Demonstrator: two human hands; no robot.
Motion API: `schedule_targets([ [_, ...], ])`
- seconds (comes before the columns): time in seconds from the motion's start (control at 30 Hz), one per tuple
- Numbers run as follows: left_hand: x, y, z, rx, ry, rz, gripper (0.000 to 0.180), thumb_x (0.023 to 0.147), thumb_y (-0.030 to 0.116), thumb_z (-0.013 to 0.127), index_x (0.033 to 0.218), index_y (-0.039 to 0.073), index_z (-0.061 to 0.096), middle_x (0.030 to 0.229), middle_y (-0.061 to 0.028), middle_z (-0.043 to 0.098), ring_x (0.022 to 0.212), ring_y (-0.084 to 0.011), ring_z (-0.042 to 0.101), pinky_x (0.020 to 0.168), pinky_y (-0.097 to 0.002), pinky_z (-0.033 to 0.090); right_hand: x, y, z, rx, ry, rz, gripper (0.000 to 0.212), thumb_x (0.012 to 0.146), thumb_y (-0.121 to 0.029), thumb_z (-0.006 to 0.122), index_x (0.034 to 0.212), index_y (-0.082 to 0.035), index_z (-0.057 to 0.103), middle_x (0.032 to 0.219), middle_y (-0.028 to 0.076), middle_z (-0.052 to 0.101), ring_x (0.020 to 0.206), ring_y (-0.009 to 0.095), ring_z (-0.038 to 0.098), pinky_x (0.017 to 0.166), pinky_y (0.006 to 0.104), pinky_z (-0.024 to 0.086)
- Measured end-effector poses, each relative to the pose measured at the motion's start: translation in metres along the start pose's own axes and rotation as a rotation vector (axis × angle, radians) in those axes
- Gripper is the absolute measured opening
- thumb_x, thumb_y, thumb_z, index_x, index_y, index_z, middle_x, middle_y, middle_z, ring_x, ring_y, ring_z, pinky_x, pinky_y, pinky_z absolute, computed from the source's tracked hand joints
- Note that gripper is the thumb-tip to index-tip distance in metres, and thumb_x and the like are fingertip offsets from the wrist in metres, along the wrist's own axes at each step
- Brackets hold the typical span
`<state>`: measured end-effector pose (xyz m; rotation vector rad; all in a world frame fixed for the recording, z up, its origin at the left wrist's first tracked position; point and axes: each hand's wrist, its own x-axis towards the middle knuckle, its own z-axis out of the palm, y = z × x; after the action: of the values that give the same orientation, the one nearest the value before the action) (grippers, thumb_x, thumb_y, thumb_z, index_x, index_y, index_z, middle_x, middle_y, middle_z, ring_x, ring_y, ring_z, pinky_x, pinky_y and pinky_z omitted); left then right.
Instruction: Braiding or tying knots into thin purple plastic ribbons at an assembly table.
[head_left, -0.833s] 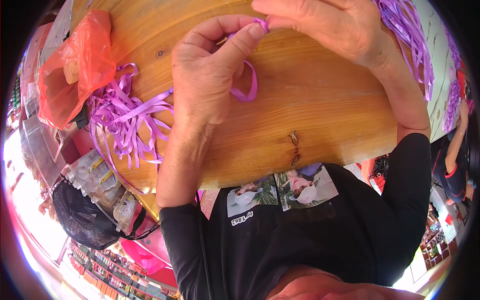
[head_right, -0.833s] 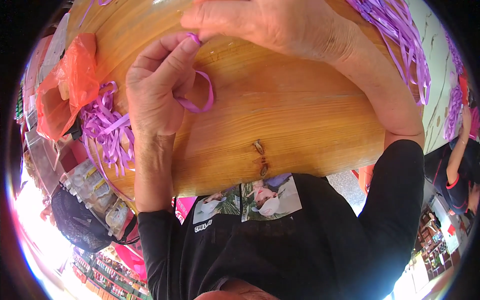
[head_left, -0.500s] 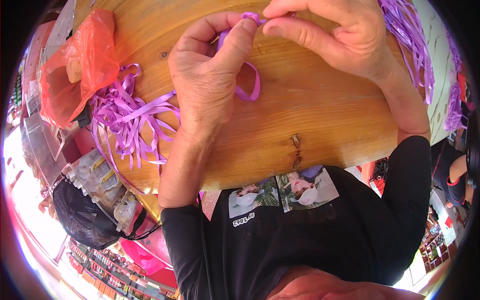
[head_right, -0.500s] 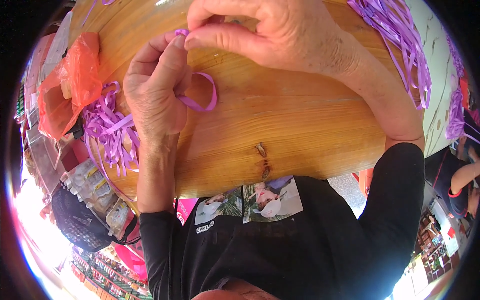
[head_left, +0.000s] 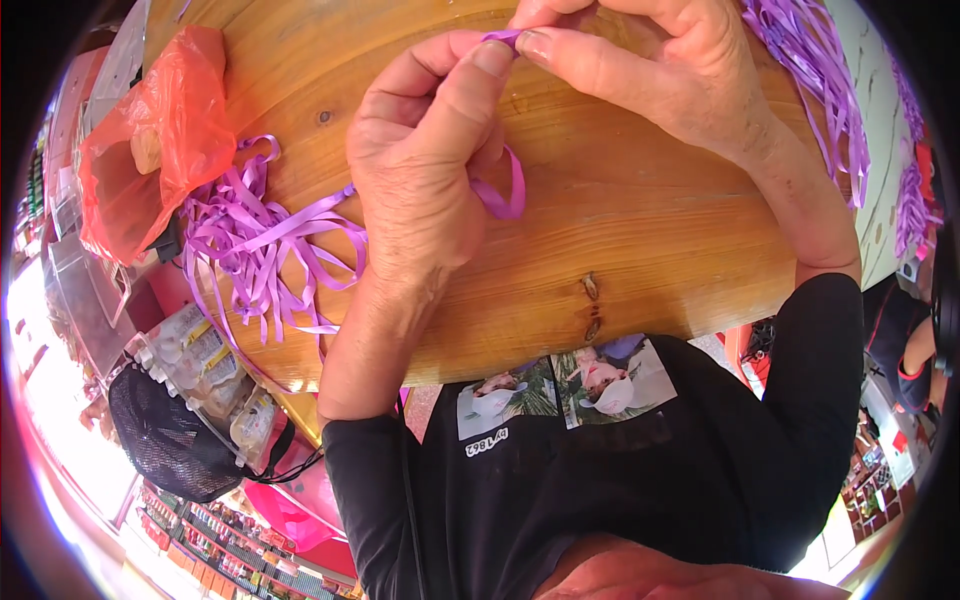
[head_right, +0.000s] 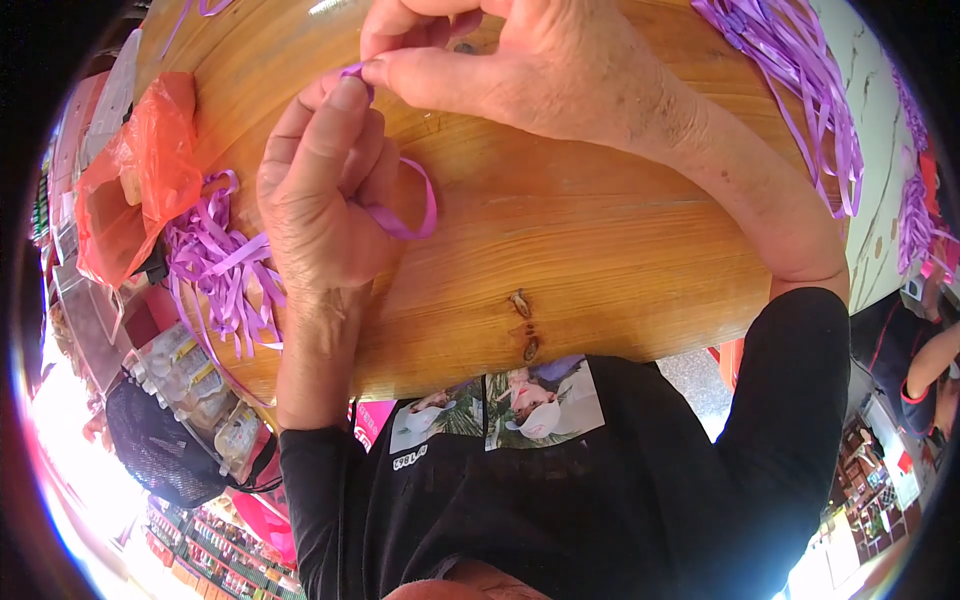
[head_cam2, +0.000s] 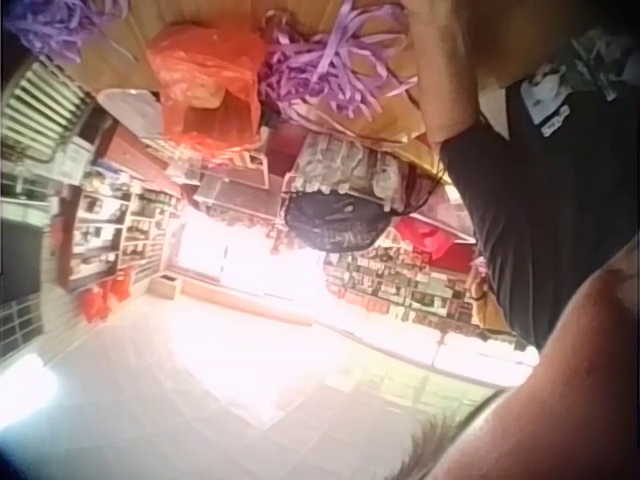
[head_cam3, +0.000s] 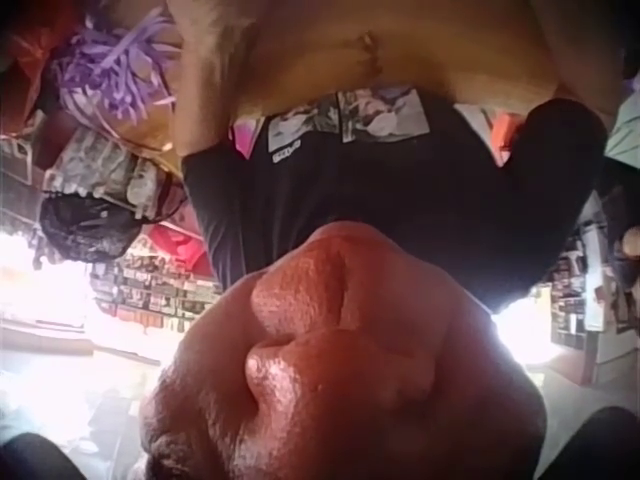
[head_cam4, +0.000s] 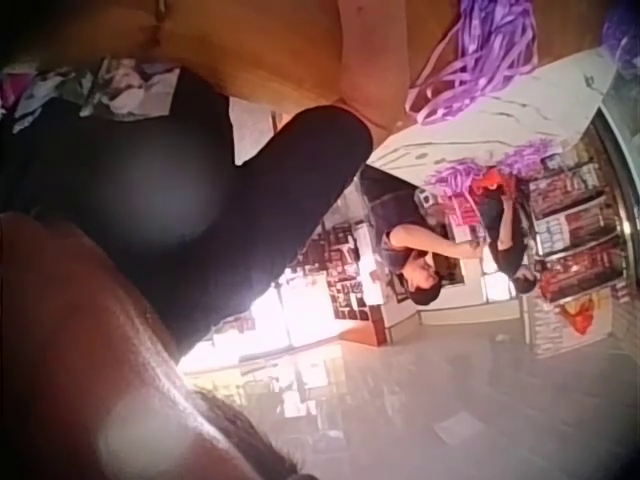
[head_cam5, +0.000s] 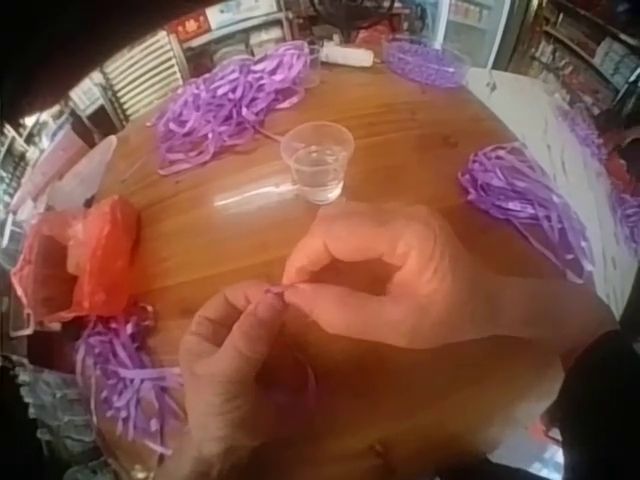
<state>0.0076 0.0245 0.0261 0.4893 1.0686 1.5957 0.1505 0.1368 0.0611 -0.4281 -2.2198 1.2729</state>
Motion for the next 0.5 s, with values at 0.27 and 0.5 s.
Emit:
schedule_targets([
  [0.27, 0.004, -0.001, -0.008, -0.162, -0.015, -0.046, 0.012, 0.086, 0.011, 0.062, 0.092, 0.000, 0.061, 0.057, 0.0070, 0.043, 0.042, -0.0017, 0.027, 0.039, -0.0193, 0.019, 0.000, 0.003, 0.005, 0.151, -0.004, 0.018, 0.017, 0.081, -0.001, 0.063, 0.098, 0.001, 0.063, 0.091, 0.009, 0.065, 0.086, 0.016, 0.061, 0.076, 0.0246, 0.048],
  [0.5, 0.002, 0.001, -0.003, -0.078, -0.041, -0.068, 0.011, 0.088, 0.010, 0.057, 0.093, 0.001, 0.058, 0.059, 0.0080, 0.039, 0.045, -0.0020, 0.025, 0.040, -0.0184, 0.018, 0.007, 0.038, 0.013, 0.256, 0.080, -0.619, 0.015, 0.081, 0.000, 0.064, 0.096, 0.000, 0.063, 0.091, 0.008, 0.065, 0.085, 0.016, 0.061, 0.076, 0.0238, 0.048],
])
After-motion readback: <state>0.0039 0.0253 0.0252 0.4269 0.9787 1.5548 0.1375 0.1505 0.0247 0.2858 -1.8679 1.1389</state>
